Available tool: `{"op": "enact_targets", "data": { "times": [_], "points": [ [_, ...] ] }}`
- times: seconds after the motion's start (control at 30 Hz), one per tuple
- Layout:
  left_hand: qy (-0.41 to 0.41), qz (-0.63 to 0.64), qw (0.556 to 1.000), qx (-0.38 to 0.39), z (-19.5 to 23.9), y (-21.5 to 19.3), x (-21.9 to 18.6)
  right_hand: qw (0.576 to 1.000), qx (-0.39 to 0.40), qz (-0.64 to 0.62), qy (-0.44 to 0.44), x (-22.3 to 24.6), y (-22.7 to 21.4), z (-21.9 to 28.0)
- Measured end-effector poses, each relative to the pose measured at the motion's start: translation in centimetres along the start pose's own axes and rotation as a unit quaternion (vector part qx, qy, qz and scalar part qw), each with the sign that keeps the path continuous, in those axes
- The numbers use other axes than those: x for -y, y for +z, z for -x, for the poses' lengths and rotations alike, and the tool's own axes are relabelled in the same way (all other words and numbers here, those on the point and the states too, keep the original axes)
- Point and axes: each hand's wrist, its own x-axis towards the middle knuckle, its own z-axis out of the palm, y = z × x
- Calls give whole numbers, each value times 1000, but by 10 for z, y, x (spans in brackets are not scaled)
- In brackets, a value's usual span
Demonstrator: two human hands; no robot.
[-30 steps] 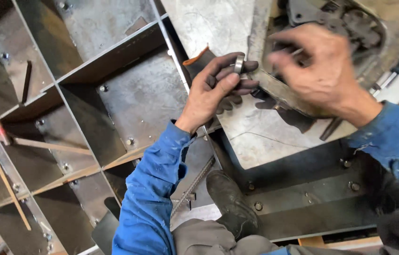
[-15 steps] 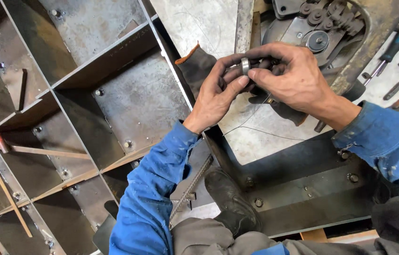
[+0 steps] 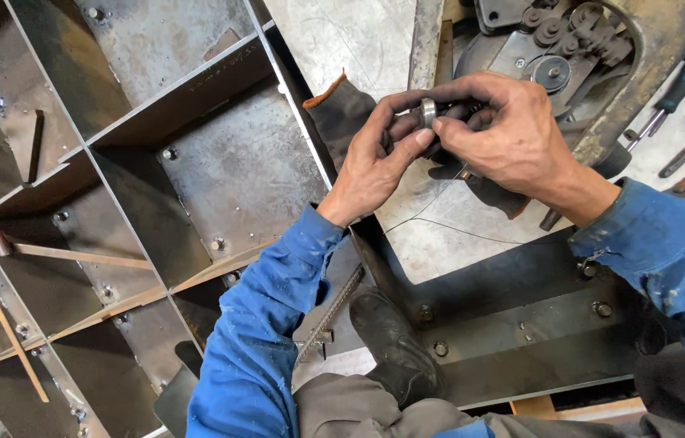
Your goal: Repairing or assembling a wire-feed mechanism for a welding machine, including installing bearings and checking wire tension.
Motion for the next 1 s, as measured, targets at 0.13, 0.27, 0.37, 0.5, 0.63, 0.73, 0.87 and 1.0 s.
{"op": "enact_targets", "data": {
  "times": [0.13, 0.27, 0.37, 0.5, 0.63, 0.73, 0.87, 1.0],
  "points": [
    [-6, 11, 1000, -2, 0, 0, 1, 999, 7, -25, 31, 4, 0, 0],
    [0, -29, 1000, -8, -1, 0, 2, 999, -3, -12, 41, 7, 1, -1],
    [0, -15, 1000, -6, -1, 0, 2, 998, -1, -35, 50, 7, 1, -1],
    [0, 3, 1000, 0, -2, -3, 5, 998, 1, -34, 44, 5, 1, -2],
    [-13, 12, 1000, -7, -3, -2, 2, 998, 1, -42, 46, 7, 0, -3],
    [-31, -27, 999, -24, -3, -1, -2, 998, 10, -32, 55, 10, -2, -4],
    [-27, -23, 999, -24, -4, -1, 0, 999, 9, -26, 34, 7, -1, -6],
    [-28, -25, 999, -27, -3, -2, 0, 999, 6, -12, 40, 7, -1, -9]
  ]
}}
